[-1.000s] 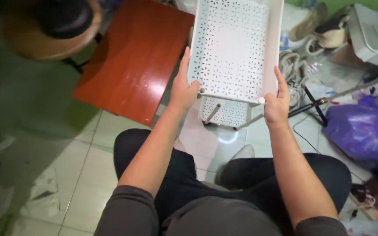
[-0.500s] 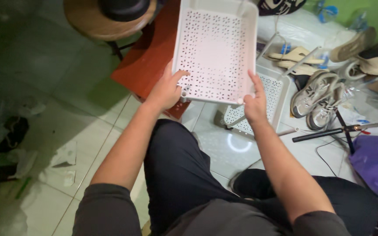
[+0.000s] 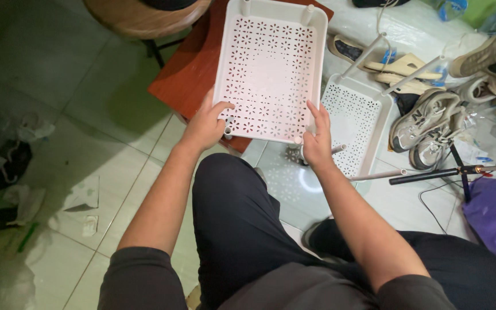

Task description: The person assembles a white plastic rolling cart by inserting four legs with wheels into the bottom tray and then placing a second tray on top. The person handles the trays and legs by hand and completes the assembly.

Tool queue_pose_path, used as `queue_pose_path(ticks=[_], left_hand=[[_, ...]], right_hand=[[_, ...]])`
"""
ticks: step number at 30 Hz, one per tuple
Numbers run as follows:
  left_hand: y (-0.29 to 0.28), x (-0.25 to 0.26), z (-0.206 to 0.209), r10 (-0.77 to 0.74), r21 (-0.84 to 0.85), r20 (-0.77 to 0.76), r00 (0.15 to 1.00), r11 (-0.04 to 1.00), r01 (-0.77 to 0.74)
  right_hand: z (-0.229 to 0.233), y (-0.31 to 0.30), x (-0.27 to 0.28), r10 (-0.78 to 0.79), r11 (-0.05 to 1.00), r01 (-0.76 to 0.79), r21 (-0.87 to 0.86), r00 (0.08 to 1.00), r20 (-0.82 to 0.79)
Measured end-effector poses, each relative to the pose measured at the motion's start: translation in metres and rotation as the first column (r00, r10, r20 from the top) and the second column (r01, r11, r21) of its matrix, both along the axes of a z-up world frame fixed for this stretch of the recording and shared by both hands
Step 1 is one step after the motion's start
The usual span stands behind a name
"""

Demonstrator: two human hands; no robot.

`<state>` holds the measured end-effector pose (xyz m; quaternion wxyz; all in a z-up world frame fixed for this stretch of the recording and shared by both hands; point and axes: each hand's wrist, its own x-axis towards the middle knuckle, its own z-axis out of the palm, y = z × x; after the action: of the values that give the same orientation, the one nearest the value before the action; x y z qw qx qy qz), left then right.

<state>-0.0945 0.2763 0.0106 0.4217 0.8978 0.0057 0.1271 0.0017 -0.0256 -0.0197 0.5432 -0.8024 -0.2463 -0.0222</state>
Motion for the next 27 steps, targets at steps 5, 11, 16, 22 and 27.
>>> queue_pose_path(ticks=[5,11,16,22,27], left_hand=[[-0.008,0.003,0.016,0.089,0.266,0.081,0.993,0.958,-0.107],[-0.046,-0.004,0.036,-0.234,0.357,-0.01,0.972,0.907,0.222],[-0.073,0.005,0.038,-0.417,0.539,-0.117,0.902,0.736,0.41],[-0.067,0.015,0.035,-0.422,0.563,-0.14,0.896,0.71,0.422],[-0.042,0.016,0.036,-0.323,0.477,-0.158,0.933,0.803,0.358]], right_hand=[[0.025,0.001,-0.004,0.026,0.992,-0.02,-0.123,0.998,0.052],[0.059,-0.019,-0.025,0.421,0.802,-0.096,-0.59,0.791,0.444],[0.059,-0.015,-0.027,0.518,0.701,-0.154,-0.696,0.781,0.349],[0.049,-0.01,-0.028,0.504,0.735,-0.136,-0.665,0.765,0.401],[0.046,0.013,-0.022,0.497,0.745,-0.147,-0.651,0.773,0.394]])
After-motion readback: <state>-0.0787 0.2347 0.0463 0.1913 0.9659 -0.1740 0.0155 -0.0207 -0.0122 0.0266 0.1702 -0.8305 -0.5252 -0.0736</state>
